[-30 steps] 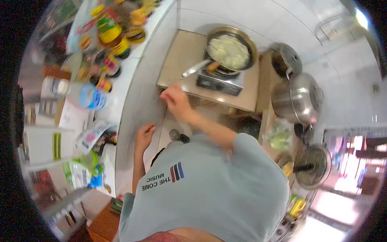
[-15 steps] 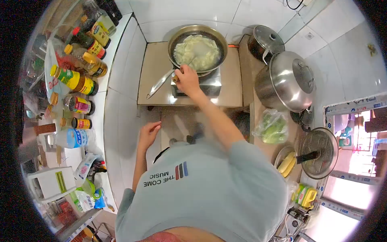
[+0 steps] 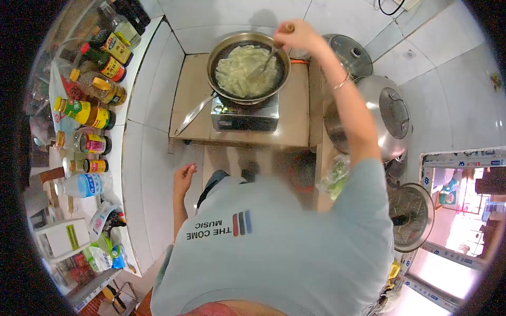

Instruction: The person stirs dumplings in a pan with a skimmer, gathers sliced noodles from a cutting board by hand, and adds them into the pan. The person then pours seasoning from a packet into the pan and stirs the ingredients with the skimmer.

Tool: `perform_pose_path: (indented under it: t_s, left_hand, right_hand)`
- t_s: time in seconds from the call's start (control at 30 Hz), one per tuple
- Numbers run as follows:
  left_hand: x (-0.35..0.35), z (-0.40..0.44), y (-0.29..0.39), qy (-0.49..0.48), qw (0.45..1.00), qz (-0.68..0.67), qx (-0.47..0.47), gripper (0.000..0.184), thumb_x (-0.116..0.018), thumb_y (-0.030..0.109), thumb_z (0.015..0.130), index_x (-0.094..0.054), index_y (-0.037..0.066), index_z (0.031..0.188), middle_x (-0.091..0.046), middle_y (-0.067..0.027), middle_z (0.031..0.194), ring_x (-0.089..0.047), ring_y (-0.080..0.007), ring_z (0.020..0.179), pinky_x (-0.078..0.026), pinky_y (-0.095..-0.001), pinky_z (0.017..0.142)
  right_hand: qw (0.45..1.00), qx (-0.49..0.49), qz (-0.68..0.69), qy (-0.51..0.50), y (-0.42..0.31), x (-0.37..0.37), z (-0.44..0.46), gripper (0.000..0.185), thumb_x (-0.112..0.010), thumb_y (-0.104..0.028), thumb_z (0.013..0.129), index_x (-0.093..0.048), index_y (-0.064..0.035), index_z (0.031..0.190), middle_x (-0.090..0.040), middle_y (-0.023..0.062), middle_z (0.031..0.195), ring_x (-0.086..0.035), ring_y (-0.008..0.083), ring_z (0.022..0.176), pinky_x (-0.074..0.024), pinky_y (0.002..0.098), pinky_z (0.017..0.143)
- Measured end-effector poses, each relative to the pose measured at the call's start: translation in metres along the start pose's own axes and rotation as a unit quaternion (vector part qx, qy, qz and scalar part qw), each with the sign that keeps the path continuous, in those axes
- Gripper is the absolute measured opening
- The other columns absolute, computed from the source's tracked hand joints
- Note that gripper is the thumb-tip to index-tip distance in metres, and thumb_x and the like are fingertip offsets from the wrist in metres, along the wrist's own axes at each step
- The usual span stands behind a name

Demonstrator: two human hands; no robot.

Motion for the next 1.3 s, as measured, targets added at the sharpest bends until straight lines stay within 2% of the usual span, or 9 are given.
perform_pose_path:
  t_s: [0.13,0.23,0.33,0.4,0.53,0.8,0.93,1.03,1.3]
  left_hand:
    - [0.008,0.020,-0.028,-0.008,1.000,-0.016,0.021,0.030,-0.059,0.022,0.091,-0.064,-0.001,0.109,-0.068,-0.0101,0.091,-0.064,-0.0140,0.083,-0.048,-0.0262,0.075]
    - [0.016,0.030,-0.033,-0.012,0.999,-0.033,0.037,0.031,-0.060,0.023,0.090,-0.064,-0.002,0.108,-0.068,-0.0102,0.090,-0.064,-0.0148,0.082,-0.049,-0.0262,0.075]
    - [0.032,0.048,-0.076,-0.021,0.998,-0.019,0.063,0.031,-0.059,0.023,0.091,-0.064,-0.003,0.106,-0.068,-0.0104,0.090,-0.064,-0.0156,0.082,-0.049,-0.0264,0.076]
    - [0.044,0.055,-0.090,-0.023,0.997,-0.021,0.067,0.031,-0.059,0.024,0.091,-0.064,-0.004,0.104,-0.068,-0.0105,0.089,-0.065,-0.0160,0.081,-0.050,-0.0266,0.075]
    - [0.066,0.071,-0.117,-0.026,0.997,-0.014,0.076,0.031,-0.058,0.024,0.092,-0.064,-0.004,0.102,-0.068,-0.0105,0.087,-0.065,-0.0165,0.078,-0.051,-0.0268,0.073]
    - [0.081,0.094,-0.156,-0.031,0.993,0.053,0.097,0.029,-0.059,0.023,0.091,-0.066,-0.005,0.095,-0.067,-0.0089,0.077,-0.064,-0.0149,0.069,-0.051,-0.0262,0.066]
    - [0.077,0.097,-0.151,-0.054,0.990,0.090,0.097,0.025,-0.060,0.020,0.089,-0.067,-0.004,0.091,-0.066,-0.0075,0.071,-0.061,-0.0131,0.063,-0.050,-0.0269,0.061]
    - [0.076,0.104,-0.178,-0.045,0.992,0.054,0.109,0.026,-0.061,0.021,0.088,-0.067,-0.004,0.091,-0.066,-0.0075,0.071,-0.061,-0.0132,0.062,-0.050,-0.0273,0.060]
    - [0.086,0.100,-0.221,-0.058,0.986,0.091,0.124,0.028,-0.058,0.022,0.088,-0.067,-0.005,0.088,-0.066,-0.0083,0.070,-0.063,-0.0150,0.064,-0.049,-0.0281,0.059]
  right_hand:
    - [0.997,-0.017,-0.027,-0.077,-0.041,0.024,0.027,0.022,-0.063,-0.025,0.082,-0.065,-0.0025,0.083,-0.063,0.0027,0.069,-0.058,0.0092,0.061,-0.0490,0.0214,0.058]
    - [0.983,-0.091,-0.097,-0.123,-0.055,0.022,0.036,0.026,-0.063,-0.020,0.077,-0.067,0.0054,0.084,-0.070,0.0134,0.080,-0.068,0.0191,0.074,-0.0546,0.0289,0.067]
    - [0.975,-0.104,-0.147,-0.134,-0.034,0.014,0.060,0.031,-0.065,-0.024,0.076,-0.067,0.0046,0.085,-0.066,0.0104,0.076,-0.062,0.0176,0.067,-0.0524,0.0292,0.062]
    - [0.965,-0.102,-0.168,-0.174,-0.012,0.002,0.065,0.023,-0.062,-0.025,0.081,-0.065,-0.0020,0.082,-0.061,0.0028,0.066,-0.055,0.0090,0.055,-0.0470,0.0210,0.054]
    - [0.975,-0.124,-0.105,-0.152,0.002,-0.001,0.041,0.022,-0.060,-0.024,0.080,-0.065,-0.0021,0.081,-0.060,0.0028,0.066,-0.052,0.0089,0.052,-0.0448,0.0214,0.051]
    - [0.984,-0.147,0.096,0.019,0.024,-0.044,-0.055,0.021,-0.057,-0.021,0.089,-0.066,-0.0016,0.086,-0.064,0.0025,0.076,-0.055,0.0073,0.058,-0.0447,0.0195,0.054]
    - [0.980,-0.081,0.077,0.165,0.019,-0.088,-0.090,0.017,-0.064,-0.017,0.083,-0.067,-0.0003,0.085,-0.066,0.0033,0.072,-0.059,0.0073,0.064,-0.0469,0.0241,0.059]
    - [0.967,-0.002,0.012,0.254,-0.002,-0.123,-0.099,0.015,-0.067,-0.015,0.081,-0.067,-0.0009,0.085,-0.067,0.0103,0.079,-0.064,0.0162,0.071,-0.0495,0.0281,0.064]
    - [0.939,0.080,-0.035,0.333,0.001,-0.149,-0.076,0.020,-0.074,-0.019,0.078,-0.067,-0.0024,0.087,-0.066,0.0109,0.084,-0.065,0.0214,0.073,-0.0506,0.0306,0.068]
Point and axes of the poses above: each hand's wrist, its own z-axis towards the middle knuckle, its own x-axis out of the back of the hand, y = z × x, the point moved 9 cm from there along z, towards the middle knuckle
